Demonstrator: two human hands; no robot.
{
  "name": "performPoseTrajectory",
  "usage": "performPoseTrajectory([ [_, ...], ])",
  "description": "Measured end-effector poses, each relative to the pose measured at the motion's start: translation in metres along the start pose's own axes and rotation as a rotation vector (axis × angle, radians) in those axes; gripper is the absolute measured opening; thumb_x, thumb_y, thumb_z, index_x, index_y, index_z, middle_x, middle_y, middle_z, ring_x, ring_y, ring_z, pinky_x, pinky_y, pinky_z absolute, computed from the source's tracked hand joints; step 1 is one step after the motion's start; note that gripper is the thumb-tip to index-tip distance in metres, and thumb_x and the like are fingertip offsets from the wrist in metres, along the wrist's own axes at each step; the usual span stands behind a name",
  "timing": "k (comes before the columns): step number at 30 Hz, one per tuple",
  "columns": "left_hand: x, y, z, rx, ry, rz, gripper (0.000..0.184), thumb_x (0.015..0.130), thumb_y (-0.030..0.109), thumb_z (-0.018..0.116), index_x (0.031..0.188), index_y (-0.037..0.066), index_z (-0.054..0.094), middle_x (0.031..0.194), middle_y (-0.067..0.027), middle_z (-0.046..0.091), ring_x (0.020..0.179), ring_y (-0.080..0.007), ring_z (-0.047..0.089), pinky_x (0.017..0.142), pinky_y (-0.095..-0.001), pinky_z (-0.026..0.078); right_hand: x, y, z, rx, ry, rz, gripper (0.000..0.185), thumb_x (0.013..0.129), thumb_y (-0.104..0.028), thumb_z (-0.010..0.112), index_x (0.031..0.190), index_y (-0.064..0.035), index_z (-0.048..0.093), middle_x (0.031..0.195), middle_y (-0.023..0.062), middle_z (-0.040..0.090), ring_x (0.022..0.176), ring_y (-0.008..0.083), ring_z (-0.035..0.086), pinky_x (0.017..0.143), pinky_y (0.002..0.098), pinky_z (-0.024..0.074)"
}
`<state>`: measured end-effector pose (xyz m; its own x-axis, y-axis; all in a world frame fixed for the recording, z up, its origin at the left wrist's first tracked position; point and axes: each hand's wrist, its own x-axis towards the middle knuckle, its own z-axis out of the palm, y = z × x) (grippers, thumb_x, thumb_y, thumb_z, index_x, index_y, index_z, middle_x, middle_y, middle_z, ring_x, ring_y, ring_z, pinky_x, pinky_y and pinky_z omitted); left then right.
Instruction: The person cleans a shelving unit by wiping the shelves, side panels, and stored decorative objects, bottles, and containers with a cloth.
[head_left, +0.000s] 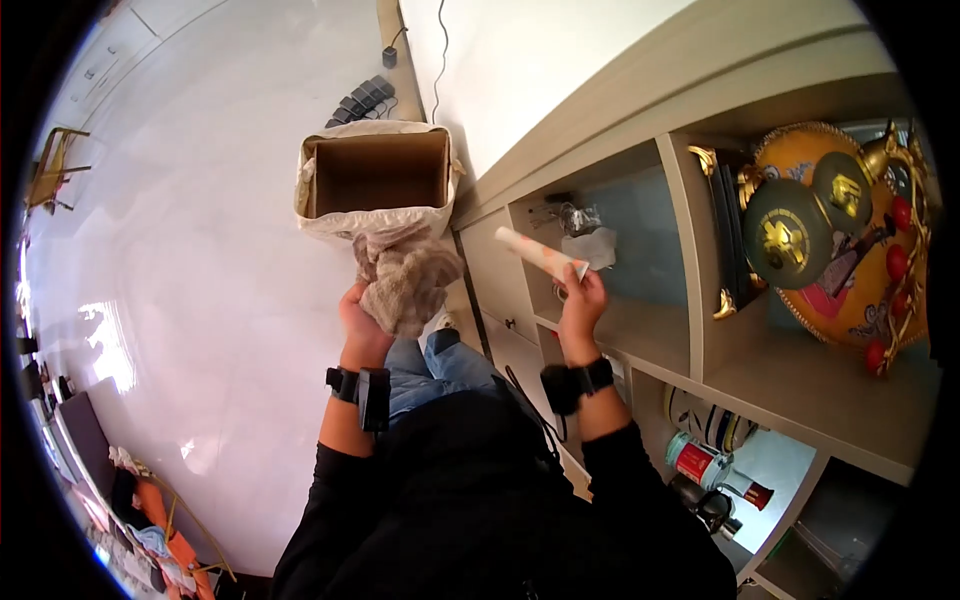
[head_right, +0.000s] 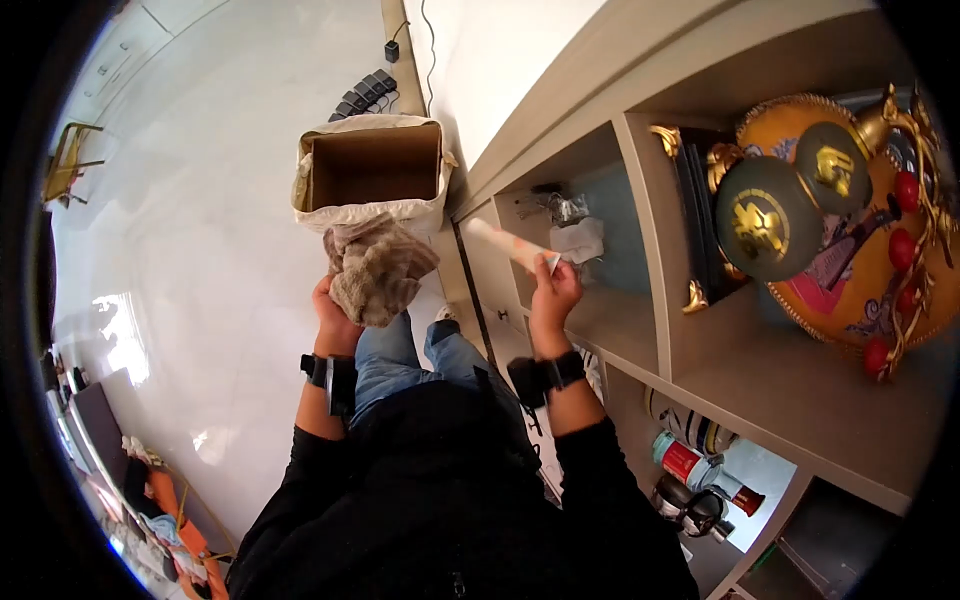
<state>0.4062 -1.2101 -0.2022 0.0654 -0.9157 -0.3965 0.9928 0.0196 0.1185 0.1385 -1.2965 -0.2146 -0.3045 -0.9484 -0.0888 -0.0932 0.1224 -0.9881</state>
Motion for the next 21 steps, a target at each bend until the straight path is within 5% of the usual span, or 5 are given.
performPoseTrajectory([
  [6,0.014,-0.055,-0.01,-0.11,-0.143,-0.147,0.045,0.075,0.02,0.033,0.112,-0.004,0.042,0.109,-0.0168,0.05,0.101,-0.0291,0.047,0.09,-0.0387,0.035,-0.048,-0.076,-0.001,0.247,-0.124,0.077,0.017,0.078,-0.006,0.055,0.092,0.0025,0.05,0.089,0.0067,0.054,0.08,0.0125,0.051,0.07,0.0249,0.0433],
  [9,0.0,-0.083,0.036,0.021,-0.014,-0.171,0.049,0.081,0.037,0.042,0.114,0.001,0.04,0.113,-0.0126,0.047,0.105,-0.0259,0.044,0.093,-0.0377,0.031,-0.066,-0.072,0.006,0.184,-0.299,0.049,0.015,0.076,-0.006,0.058,0.086,0.0,0.049,0.084,0.0035,0.053,0.077,0.0089,0.049,0.064,0.0203,0.0417],
  [10,0.001,-0.089,0.039,-0.073,-0.209,-0.193,0.05,0.081,0.035,0.045,0.119,0.004,0.036,0.118,-0.0097,0.043,0.109,-0.0243,0.04,0.094,-0.0375,0.03,-0.073,-0.073,0.009,0.167,-0.364,0.091,0.015,0.075,-0.004,0.059,0.084,-0.0011,0.048,0.079,0.0026,0.051,0.073,0.0081,0.048,0.062,0.0202,0.0412],
  [17,-0.005,-0.112,0.06,0.234,0.006,-0.1,0.048,0.075,0.003,0.056,0.118,0.006,0.035,0.106,-0.0016,0.043,0.097,-0.0148,0.043,0.081,-0.0282,0.038,-0.08,-0.081,0.008,-0.103,-0.524,-0.038,0.024,0.073,0.002,0.055,0.096,0.004,0.049,0.077,0.0066,0.057,0.07,0.0093,0.054,0.062,0.0215,0.0432],
  [21,-0.013,-0.115,0.066,0.35,0.014,0.052,0.044,0.075,0.004,0.056,0.115,0.005,0.038,0.103,-0.0024,0.045,0.094,-0.0145,0.044,0.079,-0.028,0.039,-0.082,-0.071,0.002,-0.124,-0.574,-0.094,0.024,0.072,0.002,0.054,0.096,0.0043,0.052,0.069,0.0052,0.058,0.066,0.008,0.054,0.06,0.021,0.0428],
])
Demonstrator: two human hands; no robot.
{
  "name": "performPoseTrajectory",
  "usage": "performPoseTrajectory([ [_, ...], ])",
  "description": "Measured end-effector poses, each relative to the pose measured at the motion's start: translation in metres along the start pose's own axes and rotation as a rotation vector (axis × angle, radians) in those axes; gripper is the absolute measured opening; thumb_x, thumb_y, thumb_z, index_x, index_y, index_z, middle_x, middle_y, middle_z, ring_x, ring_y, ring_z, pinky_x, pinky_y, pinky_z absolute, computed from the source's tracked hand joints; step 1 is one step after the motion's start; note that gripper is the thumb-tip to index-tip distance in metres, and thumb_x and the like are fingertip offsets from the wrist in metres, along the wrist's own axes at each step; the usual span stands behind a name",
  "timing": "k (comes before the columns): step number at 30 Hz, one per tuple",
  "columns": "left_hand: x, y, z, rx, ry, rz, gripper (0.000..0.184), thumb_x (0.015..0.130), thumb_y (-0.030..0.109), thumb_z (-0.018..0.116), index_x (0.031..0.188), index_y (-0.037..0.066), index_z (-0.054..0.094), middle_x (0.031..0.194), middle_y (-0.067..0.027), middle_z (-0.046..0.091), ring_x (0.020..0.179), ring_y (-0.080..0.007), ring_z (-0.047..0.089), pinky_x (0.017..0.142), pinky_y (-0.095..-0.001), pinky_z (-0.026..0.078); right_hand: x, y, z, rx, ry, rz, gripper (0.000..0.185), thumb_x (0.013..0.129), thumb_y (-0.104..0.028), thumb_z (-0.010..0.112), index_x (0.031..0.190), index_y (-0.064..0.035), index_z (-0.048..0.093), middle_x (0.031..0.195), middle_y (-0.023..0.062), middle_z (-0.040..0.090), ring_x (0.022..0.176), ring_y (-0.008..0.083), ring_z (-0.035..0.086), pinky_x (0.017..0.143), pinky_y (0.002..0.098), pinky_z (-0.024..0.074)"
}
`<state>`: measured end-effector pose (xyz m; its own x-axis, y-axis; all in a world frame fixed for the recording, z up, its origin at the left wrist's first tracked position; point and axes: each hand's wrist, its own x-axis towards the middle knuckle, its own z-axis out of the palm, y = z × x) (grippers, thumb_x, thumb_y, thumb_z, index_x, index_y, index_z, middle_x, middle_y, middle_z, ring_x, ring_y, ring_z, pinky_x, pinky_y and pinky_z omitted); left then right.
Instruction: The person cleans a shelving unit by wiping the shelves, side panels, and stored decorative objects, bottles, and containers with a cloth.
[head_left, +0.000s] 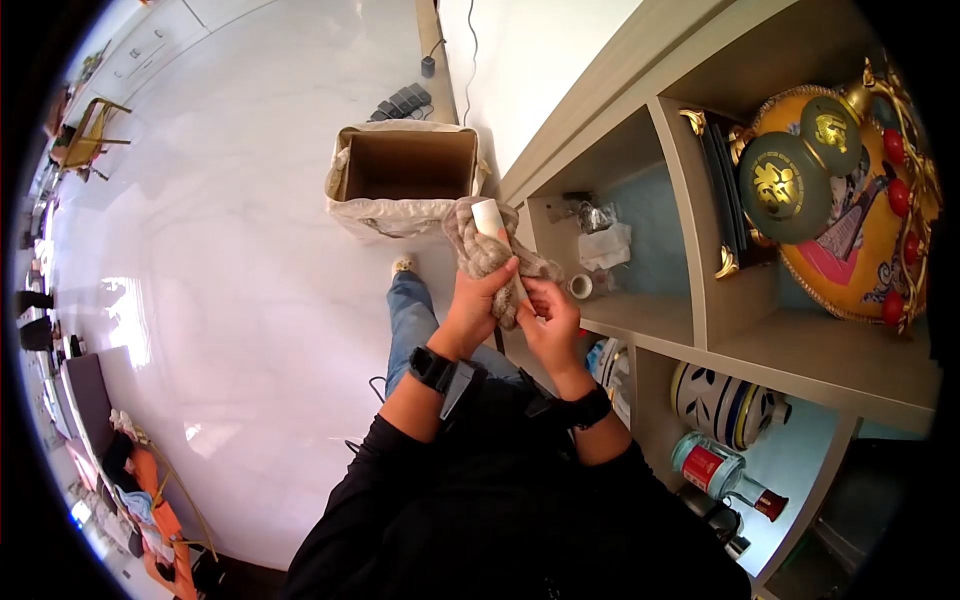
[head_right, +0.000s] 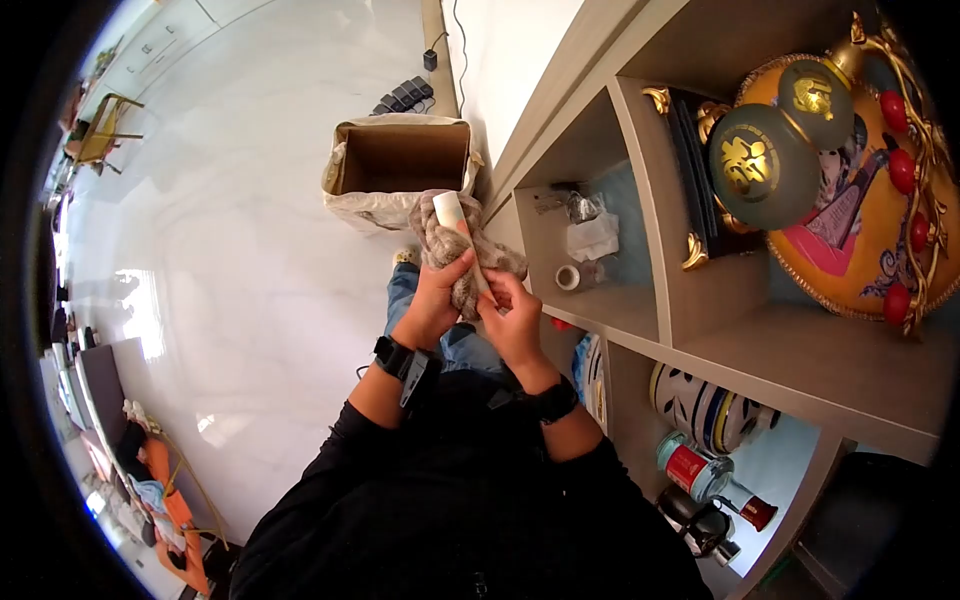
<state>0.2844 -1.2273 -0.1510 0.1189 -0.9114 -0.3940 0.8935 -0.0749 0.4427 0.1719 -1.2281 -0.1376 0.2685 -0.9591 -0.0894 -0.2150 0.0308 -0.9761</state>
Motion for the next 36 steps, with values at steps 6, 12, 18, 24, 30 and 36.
performPoseTrajectory([
  [6,-0.013,0.009,0.003,-0.026,0.118,0.055,0.033,0.073,0.003,0.059,0.103,0.003,0.045,0.09,-0.0033,0.05,0.08,-0.014,0.05,0.068,-0.0268,0.043,-0.007,-0.005,-0.004,0.009,-0.083,0.021,0.022,0.071,0.002,0.057,0.093,0.0051,0.055,0.065,0.0032,0.054,0.061,0.0056,0.049,0.057,0.0203,0.0412],
  [12,-0.019,0.022,-0.005,0.027,0.194,0.156,0.029,0.07,0.001,0.059,0.096,0.001,0.047,0.084,-0.0054,0.053,0.074,-0.0171,0.054,0.064,-0.0288,0.045,-0.019,-0.014,-0.012,-0.113,-0.188,-0.094,0.023,0.068,0.001,0.061,0.091,0.0028,0.057,0.06,0.0051,0.05,0.053,0.0097,0.047,0.052,0.0226,0.0394],
  [18,-0.033,0.047,-0.009,-0.011,0.102,0.147,0.033,0.066,-0.003,0.053,0.099,-0.001,0.047,0.088,-0.0095,0.054,0.079,-0.0217,0.054,0.069,-0.031,0.046,-0.024,-0.042,-0.019,-0.431,-0.246,-0.532,0.024,0.063,0.001,0.062,0.086,-0.0003,0.058,0.061,0.0095,0.047,0.051,0.0237,0.048,0.046,0.0298,0.0382],
  [24,-0.038,0.05,-0.005,0.224,0.18,0.271,0.031,0.058,-0.01,0.054,0.089,-0.008,0.052,0.084,-0.0135,0.057,0.072,-0.0224,0.057,0.065,-0.0308,0.047,-0.033,-0.043,-0.025,-0.52,-0.269,-0.578,0.02,0.062,0.001,0.062,0.081,0.0007,0.059,0.061,0.008,0.048,0.052,0.0226,0.049,0.046,0.0306,0.0382],
  [30,-0.032,0.031,0.0,0.315,0.26,0.224,0.028,0.061,-0.008,0.055,0.089,-0.008,0.05,0.081,-0.0131,0.056,0.07,-0.022,0.057,0.061,-0.0305,0.047,-0.03,-0.042,-0.042,-0.725,-0.176,-0.668,0.02,0.061,0.003,0.061,0.081,0.0002,0.06,0.067,0.0074,0.053,0.056,0.0225,0.051,0.048,0.0296,0.0407],
  [36,-0.032,0.016,-0.004,0.162,0.217,0.129,0.025,0.066,-0.006,0.053,0.091,-0.005,0.05,0.083,-0.0119,0.056,0.075,-0.0222,0.056,0.064,-0.0308,0.047,-0.047,-0.035,-0.043,-0.273,-0.106,-0.205,0.021,0.072,-0.009,0.06,0.091,0.0007,0.057,0.074,0.013,0.056,0.063,0.022,0.055,0.054,0.0262,0.0429],
])
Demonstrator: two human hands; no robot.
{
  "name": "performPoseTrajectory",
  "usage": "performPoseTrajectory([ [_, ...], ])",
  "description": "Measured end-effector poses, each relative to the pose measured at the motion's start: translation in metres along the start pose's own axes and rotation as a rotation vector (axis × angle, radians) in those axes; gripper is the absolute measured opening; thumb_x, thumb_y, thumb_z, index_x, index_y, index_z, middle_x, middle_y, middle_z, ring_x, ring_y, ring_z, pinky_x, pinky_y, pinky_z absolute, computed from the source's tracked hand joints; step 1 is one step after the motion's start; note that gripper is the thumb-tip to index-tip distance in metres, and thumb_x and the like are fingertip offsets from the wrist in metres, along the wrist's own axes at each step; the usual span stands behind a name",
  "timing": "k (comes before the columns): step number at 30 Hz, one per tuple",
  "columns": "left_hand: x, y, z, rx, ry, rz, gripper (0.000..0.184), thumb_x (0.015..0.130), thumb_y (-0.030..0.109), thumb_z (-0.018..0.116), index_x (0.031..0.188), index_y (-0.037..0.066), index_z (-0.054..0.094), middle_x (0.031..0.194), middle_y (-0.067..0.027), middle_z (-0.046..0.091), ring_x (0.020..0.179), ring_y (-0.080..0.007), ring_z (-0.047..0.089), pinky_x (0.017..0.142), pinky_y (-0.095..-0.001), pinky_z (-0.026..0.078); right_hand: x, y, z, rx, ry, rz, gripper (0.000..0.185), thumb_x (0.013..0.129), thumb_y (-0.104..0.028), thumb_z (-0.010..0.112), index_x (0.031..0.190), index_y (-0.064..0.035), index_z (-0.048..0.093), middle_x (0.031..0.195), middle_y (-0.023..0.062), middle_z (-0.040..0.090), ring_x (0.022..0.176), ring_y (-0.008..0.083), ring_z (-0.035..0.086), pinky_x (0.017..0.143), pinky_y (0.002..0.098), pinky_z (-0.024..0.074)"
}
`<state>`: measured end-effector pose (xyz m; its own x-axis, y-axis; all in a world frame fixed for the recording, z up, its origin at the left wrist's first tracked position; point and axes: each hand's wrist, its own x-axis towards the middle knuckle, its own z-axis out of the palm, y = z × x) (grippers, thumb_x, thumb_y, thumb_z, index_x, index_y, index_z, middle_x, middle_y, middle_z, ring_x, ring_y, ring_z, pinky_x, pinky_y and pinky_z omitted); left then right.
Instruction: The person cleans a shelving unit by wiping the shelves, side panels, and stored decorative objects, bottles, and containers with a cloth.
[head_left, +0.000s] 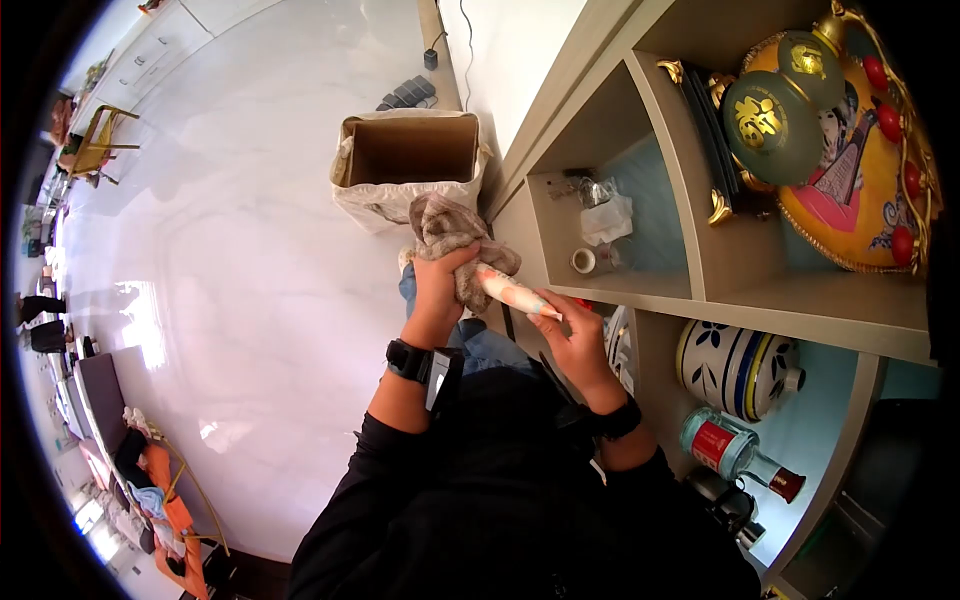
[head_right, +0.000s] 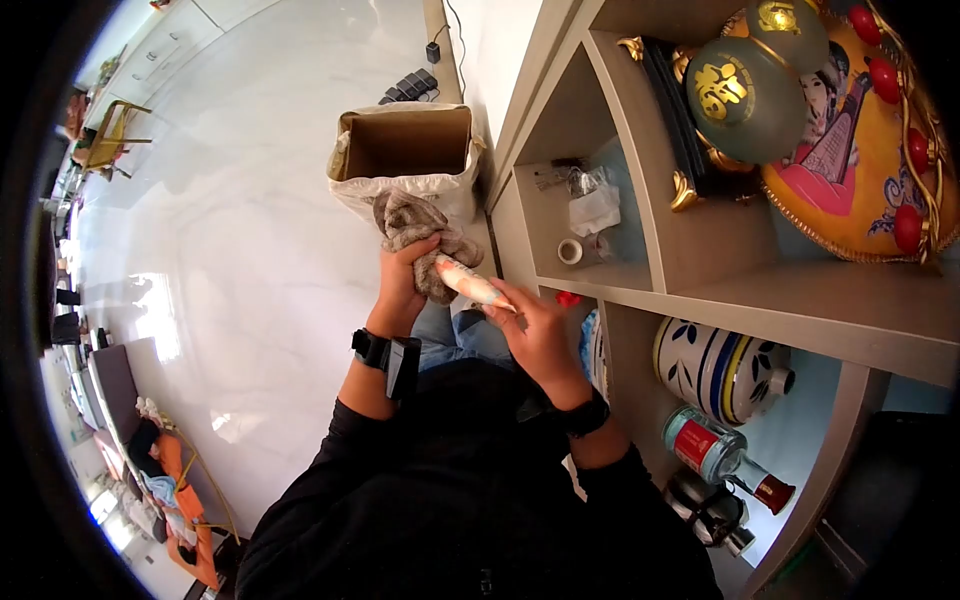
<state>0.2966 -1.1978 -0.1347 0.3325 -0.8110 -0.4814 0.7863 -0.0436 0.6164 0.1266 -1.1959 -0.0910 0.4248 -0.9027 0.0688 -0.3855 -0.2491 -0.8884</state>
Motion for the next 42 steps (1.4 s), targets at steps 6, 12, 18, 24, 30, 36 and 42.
performPoseTrajectory([
  [6,0.003,-0.017,-0.008,0.206,0.03,0.105,0.026,0.064,-0.003,0.059,0.089,-0.005,0.053,0.084,-0.0086,0.057,0.074,-0.0167,0.055,0.065,-0.027,0.044,-0.016,0.021,0.003,0.088,-0.045,0.218,0.019,0.078,-0.014,0.056,0.086,0.0037,0.056,0.065,0.0064,0.055,0.058,0.011,0.051,0.051,0.0211,0.0392],
  [12,0.005,-0.025,-0.017,0.384,0.036,0.199,0.029,0.061,-0.002,0.06,0.089,-0.004,0.053,0.084,-0.0066,0.057,0.074,-0.0147,0.053,0.066,-0.025,0.042,-0.021,0.032,0.003,0.751,-0.114,0.832,0.025,0.082,-0.025,0.051,0.078,0.0,0.053,0.058,0.0023,0.052,0.051,0.0085,0.046,0.045,0.0177,0.0325],
  [18,-0.005,-0.019,-0.014,0.247,0.013,0.18,0.029,0.062,-0.003,0.06,0.09,-0.003,0.052,0.083,-0.0065,0.057,0.073,-0.0154,0.054,0.065,-0.0262,0.043,-0.016,0.023,-0.008,1.159,-0.246,1.04,0.035,0.082,-0.029,0.049,0.096,0.0038,0.049,0.055,0.0013,0.049,0.052,0.0072,0.043,0.047,0.0158,0.0303],
  [24,-0.009,-0.007,-0.012,0.128,0.0,0.034,0.028,0.066,-0.002,0.06,0.092,-0.003,0.051,0.084,-0.0069,0.056,0.075,-0.0161,0.054,0.063,-0.0273,0.044,-0.02,0.016,-0.004,0.331,-0.243,0.442,0.024,0.078,-0.018,0.057,0.089,0.0032,0.055,0.066,0.0067,0.057,0.049,0.0095,0.046,0.046,0.0218,0.0368],
  [30,-0.01,-0.015,-0.009,0.125,0.001,0.07,0.026,0.067,-0.001,0.06,0.091,-0.003,0.052,0.083,-0.0069,0.056,0.073,-0.0158,0.055,0.063,-0.0271,0.044,-0.002,0.007,-0.018,-0.462,-0.166,-0.24,0.029,0.068,-0.003,0.063,0.096,0.001,0.056,0.075,0.0117,0.056,0.069,0.0138,0.053,0.057,0.0244,0.0415],
  [36,-0.008,-0.016,-0.014,0.358,-0.014,0.232,0.026,0.068,-0.001,0.06,0.092,-0.005,0.051,0.087,-0.0102,0.057,0.076,-0.0175,0.056,0.067,-0.0279,0.046,-0.009,0.022,-0.004,-0.038,-0.075,-0.045,0.046,0.073,-0.006,0.06,0.115,0.0013,0.042,0.076,0.0069,0.056,0.069,0.0112,0.049,0.057,0.0244,0.0419],
  [42,-0.012,-0.018,-0.012,0.445,-0.041,0.309,0.027,0.068,-0.002,0.061,0.092,-0.006,0.051,0.088,-0.0106,0.057,0.077,-0.0172,0.056,0.067,-0.0274,0.046,-0.01,0.03,-0.012,0.742,-0.174,0.634,0.051,0.079,-0.012,0.055,0.12,0.0067,0.031,0.079,0.0062,0.056,0.057,0.0064,0.047,0.051,0.0206,0.0404],
])
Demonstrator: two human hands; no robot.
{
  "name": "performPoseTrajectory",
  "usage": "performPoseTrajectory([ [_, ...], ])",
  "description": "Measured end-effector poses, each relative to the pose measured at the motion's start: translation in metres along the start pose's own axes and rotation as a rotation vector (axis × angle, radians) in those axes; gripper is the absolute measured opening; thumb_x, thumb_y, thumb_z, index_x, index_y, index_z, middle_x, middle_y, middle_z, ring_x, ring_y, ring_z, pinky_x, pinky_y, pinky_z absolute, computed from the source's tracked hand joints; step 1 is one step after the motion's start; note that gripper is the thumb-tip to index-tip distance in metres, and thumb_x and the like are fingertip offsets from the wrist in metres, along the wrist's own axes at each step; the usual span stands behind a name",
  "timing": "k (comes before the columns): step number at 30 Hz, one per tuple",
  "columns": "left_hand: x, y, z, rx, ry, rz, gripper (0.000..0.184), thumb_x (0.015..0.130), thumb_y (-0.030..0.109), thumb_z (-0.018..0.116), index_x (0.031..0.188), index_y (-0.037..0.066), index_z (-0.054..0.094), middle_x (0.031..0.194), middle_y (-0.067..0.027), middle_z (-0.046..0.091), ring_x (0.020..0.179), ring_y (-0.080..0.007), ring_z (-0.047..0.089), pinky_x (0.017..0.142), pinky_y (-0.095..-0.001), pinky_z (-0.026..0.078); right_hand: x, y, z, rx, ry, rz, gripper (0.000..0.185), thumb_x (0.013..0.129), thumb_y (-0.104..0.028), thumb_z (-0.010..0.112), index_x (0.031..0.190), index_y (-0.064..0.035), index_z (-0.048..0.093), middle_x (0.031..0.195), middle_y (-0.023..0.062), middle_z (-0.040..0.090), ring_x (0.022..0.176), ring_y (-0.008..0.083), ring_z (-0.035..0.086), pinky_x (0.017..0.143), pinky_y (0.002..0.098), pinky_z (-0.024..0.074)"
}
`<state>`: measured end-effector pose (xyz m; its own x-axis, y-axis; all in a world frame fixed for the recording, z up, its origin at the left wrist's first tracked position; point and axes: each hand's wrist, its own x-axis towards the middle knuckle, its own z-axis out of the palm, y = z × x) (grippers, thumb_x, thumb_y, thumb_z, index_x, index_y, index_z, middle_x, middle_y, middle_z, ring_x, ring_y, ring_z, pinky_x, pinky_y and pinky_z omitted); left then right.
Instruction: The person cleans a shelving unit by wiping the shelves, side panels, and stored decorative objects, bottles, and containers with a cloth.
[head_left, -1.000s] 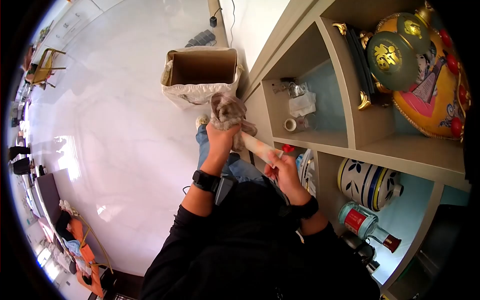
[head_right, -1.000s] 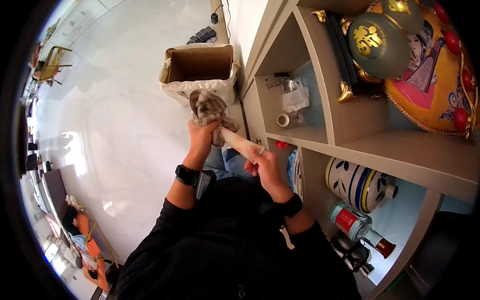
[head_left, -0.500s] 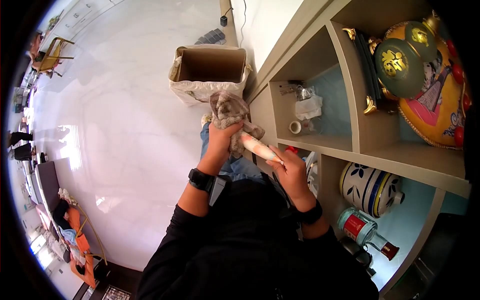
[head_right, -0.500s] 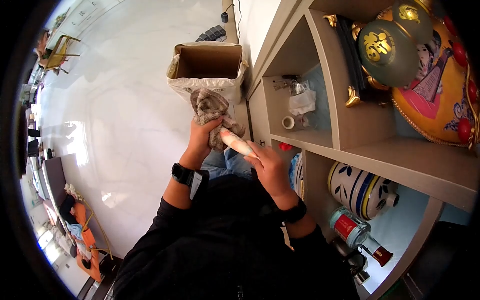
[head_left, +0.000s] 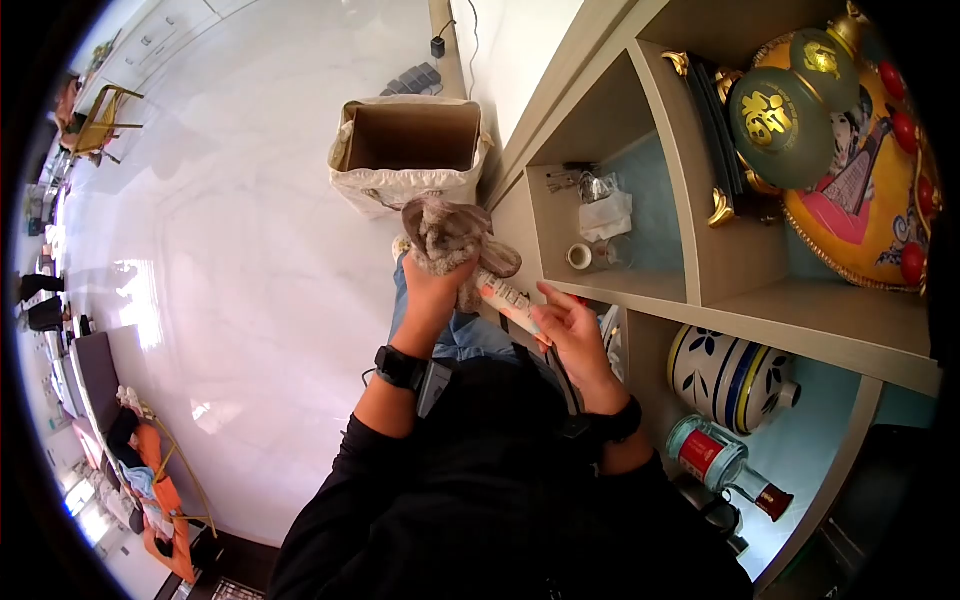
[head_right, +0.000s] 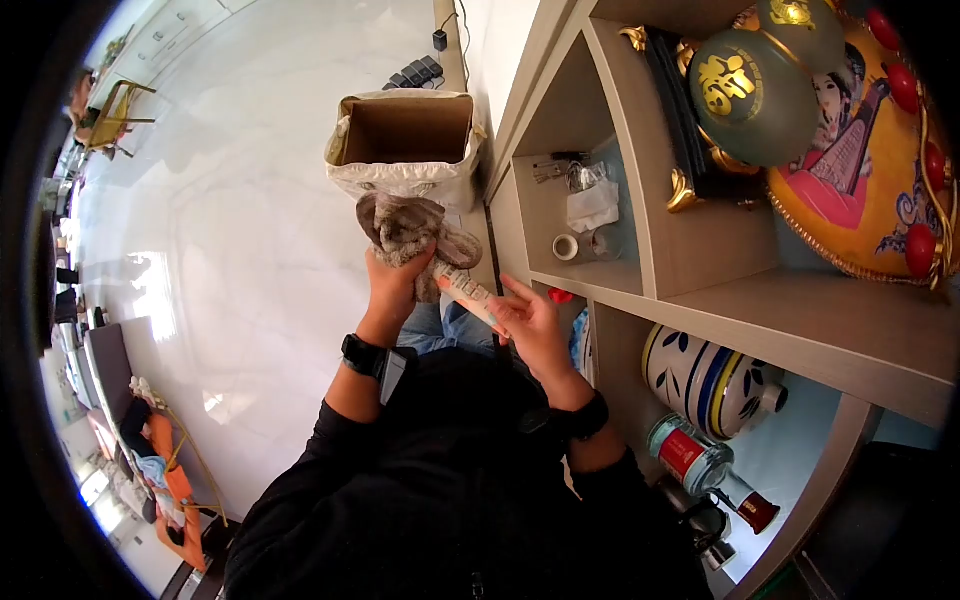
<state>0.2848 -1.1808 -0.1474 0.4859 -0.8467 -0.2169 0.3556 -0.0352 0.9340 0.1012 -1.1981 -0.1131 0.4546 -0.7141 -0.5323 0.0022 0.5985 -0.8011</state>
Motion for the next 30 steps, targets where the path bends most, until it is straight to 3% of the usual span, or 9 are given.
performPoseTrajectory([
  [7,0.002,0.01,0.008,-0.221,0.09,-0.097,0.03,0.066,-0.001,0.062,0.094,-0.003,0.051,0.087,-0.0074,0.056,0.078,-0.015,0.054,0.069,-0.0261,0.043,-0.002,-0.007,0.011,-0.333,0.052,-0.281,0.047,0.072,-0.004,0.061,0.115,0.0,0.041,0.084,0.0088,0.056,0.057,0.0089,0.048,0.052,0.022,0.0407],
  [9,0.004,0.006,0.01,-0.261,0.126,-0.08,0.031,0.067,0.0,0.062,0.095,-0.003,0.049,0.088,-0.0072,0.055,0.078,-0.0153,0.053,0.068,-0.0264,0.044,0.0,-0.005,0.009,-0.976,0.112,-0.774,0.046,0.067,-0.002,0.064,0.109,-0.001,0.046,0.089,0.012,0.056,0.063,0.0155,0.052,0.058,0.0248,0.0426],
  [13,0.007,0.006,0.012,-0.309,0.232,-0.065,0.031,0.069,0.0,0.062,0.096,-0.001,0.048,0.087,-0.0065,0.054,0.077,-0.0154,0.053,0.066,-0.0268,0.044,0.001,-0.007,0.009,-1.012,0.106,-0.91,0.044,0.067,-0.003,0.065,0.107,-0.0001,0.047,0.094,0.0136,0.054,0.079,0.0208,0.055,0.066,0.0281,0.0438],
  [17,0.007,0.017,0.013,-0.353,0.219,-0.12,0.033,0.07,0.003,0.062,0.099,-0.001,0.046,0.092,-0.0073,0.052,0.081,-0.0162,0.052,0.067,-0.0279,0.045,0.003,0.008,0.013,-0.545,0.119,-0.642,0.04,0.073,-0.01,0.061,0.109,-0.0013,0.046,0.084,0.011,0.057,0.063,0.0173,0.054,0.057,0.028,0.0441],
  [19,0.007,0.018,0.013,-0.533,0.189,-0.129,0.035,0.074,0.012,0.06,0.103,0.002,0.044,0.097,-0.0078,0.051,0.083,-0.0174,0.052,0.068,-0.0295,0.045,0.005,0.009,0.006,-0.229,-0.042,-0.175,0.037,0.078,-0.015,0.058,0.108,0.0013,0.045,0.079,0.0078,0.056,0.057,0.0101,0.052,0.049,0.0218,0.0423],
  [22,0.003,0.025,0.005,-0.773,-0.021,-0.395,0.037,0.079,0.024,0.054,0.109,0.006,0.042,0.1,-0.0064,0.05,0.088,-0.0183,0.05,0.074,-0.0315,0.042,0.01,0.01,0.013,0.187,-0.033,-0.001,0.035,0.079,-0.016,0.055,0.108,0.0029,0.045,0.072,0.0061,0.055,0.054,0.009,0.051,0.045,0.0191,0.0394],
  [23,0.002,0.027,0.004,-0.886,-0.117,-0.532,0.037,0.08,0.026,0.052,0.111,0.007,0.041,0.1,-0.0059,0.05,0.089,-0.0182,0.05,0.076,-0.0317,0.041,0.011,0.01,0.014,0.192,-0.028,-0.007,0.035,0.079,-0.016,0.055,0.108,0.0029,0.045,0.072,0.0061,0.055,0.054,0.009,0.051,0.045,0.0191,0.0394],
  [27,-0.002,-0.003,0.012,-0.683,-0.189,-0.497,0.038,0.08,0.026,0.053,0.111,0.008,0.04,0.102,-0.005,0.047,0.091,-0.0182,0.048,0.077,-0.0324,0.04,0.021,0.013,0.023,0.29,0.04,-0.023,0.033,0.08,-0.014,0.054,0.106,0.0034,0.044,0.064,0.0059,0.054,0.052,0.0095,0.05,0.043,0.0197,0.0384],
  [30,0.006,-0.006,0.022,-0.493,-0.179,-0.494,0.027,0.077,0.012,0.056,0.1,0.005,0.045,0.089,-0.0044,0.051,0.08,-0.017,0.052,0.066,-0.029,0.044,0.033,0.022,0.029,0.116,0.149,-0.142,0.03,0.08,-0.013,0.054,0.104,0.0031,0.045,0.06,0.005,0.053,0.049,0.0089,0.05,0.04,0.0196,0.0376],
])
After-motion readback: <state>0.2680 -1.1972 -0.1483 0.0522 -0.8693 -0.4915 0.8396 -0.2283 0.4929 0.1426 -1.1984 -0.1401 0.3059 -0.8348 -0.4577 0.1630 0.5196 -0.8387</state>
